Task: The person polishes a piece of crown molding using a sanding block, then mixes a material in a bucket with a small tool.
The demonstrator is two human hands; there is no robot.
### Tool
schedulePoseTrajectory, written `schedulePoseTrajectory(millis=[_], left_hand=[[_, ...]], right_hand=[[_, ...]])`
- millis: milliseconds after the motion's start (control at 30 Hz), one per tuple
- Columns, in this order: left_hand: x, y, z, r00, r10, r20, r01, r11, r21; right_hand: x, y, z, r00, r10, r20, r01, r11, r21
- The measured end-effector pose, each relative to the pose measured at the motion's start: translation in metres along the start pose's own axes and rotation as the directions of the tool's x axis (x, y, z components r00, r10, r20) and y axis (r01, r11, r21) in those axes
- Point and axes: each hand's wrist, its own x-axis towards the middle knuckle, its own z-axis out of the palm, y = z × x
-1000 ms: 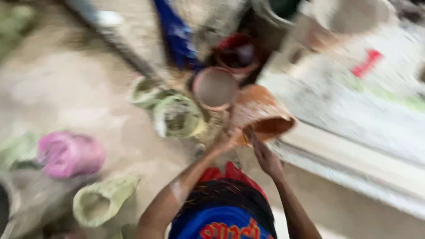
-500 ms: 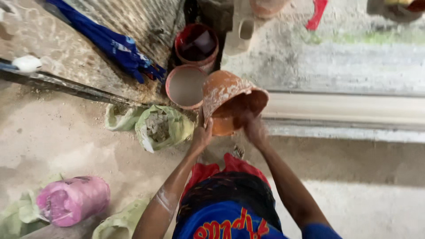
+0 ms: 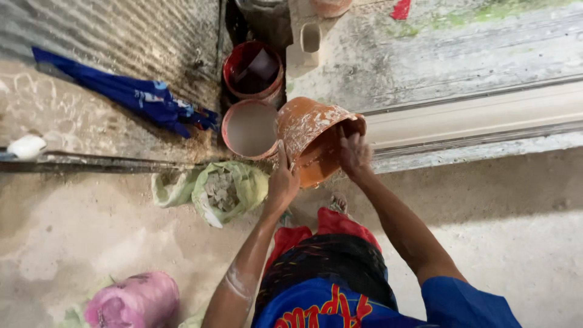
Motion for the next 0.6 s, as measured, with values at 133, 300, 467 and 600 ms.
schedulePoseTrajectory(millis=[133,300,467,600], left_hand=[[-0.005,0.012,0.004,0.999,-0.032,0.005,0.032,0.998,0.054],[-0.006,-0.012,-0.006,0.996,-0.091,-0.013,0.089,0.993,-0.071],[0.019,-0.078,0.042,0.994,-0.104,-0.045,0.090,0.963,-0.254],[0.002,-0.046,0.024,0.996,-0.086,0.003,0.079,0.894,-0.441]], right_hand=[[-0.036,-0.053,0.011,0.994,-0.107,-0.030,0.110,0.894,0.434],[-0.034,-0.035,-0.040,0.900,-0.291,0.325,-0.131,0.532,0.837],[-0.029,-0.039,0.018,0.960,-0.226,-0.164,0.229,0.973,-0.004],[-0.022,-0.053,0.069,0.852,-0.250,-0.460,0.216,0.968,-0.126]])
